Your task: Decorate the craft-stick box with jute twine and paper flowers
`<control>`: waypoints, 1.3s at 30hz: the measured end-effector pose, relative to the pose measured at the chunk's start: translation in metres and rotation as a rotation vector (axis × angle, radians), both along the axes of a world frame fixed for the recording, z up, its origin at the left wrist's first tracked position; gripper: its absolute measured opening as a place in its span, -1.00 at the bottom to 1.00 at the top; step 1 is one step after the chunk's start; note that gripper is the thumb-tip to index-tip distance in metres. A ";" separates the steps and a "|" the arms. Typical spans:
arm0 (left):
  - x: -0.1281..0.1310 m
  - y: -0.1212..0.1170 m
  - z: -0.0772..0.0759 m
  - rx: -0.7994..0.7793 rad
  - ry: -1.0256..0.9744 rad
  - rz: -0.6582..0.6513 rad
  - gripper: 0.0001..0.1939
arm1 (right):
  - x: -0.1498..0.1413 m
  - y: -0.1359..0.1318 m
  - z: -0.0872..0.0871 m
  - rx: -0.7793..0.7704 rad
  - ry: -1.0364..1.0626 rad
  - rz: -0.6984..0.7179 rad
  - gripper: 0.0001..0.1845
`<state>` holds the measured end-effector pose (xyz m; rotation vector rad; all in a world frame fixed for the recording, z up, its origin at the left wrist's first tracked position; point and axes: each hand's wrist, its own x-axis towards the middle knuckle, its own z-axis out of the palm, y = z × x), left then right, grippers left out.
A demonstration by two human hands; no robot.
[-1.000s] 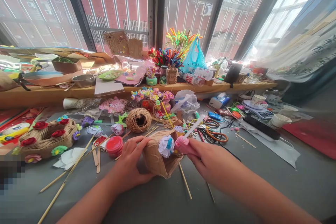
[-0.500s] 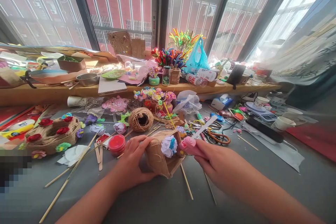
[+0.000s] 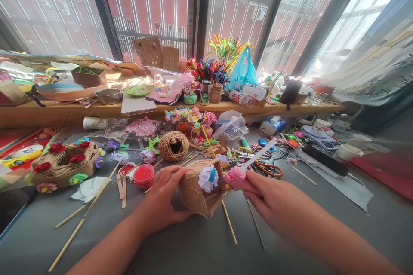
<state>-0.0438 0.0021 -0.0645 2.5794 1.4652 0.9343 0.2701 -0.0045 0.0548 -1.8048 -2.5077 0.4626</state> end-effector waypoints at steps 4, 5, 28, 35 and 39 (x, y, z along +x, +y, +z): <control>0.000 0.000 0.000 0.011 0.004 0.005 0.03 | 0.004 -0.001 0.000 0.008 0.036 0.012 -0.73; 0.000 0.000 0.000 0.012 0.003 0.005 0.02 | 0.004 -0.001 0.000 0.006 0.037 0.009 -0.72; 0.000 0.000 0.001 0.028 -0.034 -0.003 -0.01 | 0.016 -0.003 0.001 0.000 0.012 0.001 -0.82; -0.001 0.000 -0.002 0.007 -0.041 0.014 0.02 | 0.027 -0.001 0.005 -0.022 0.106 -0.030 -0.75; -0.003 0.002 -0.006 -0.020 -0.079 0.027 0.05 | 0.038 0.000 0.005 -0.015 0.258 -0.060 -0.71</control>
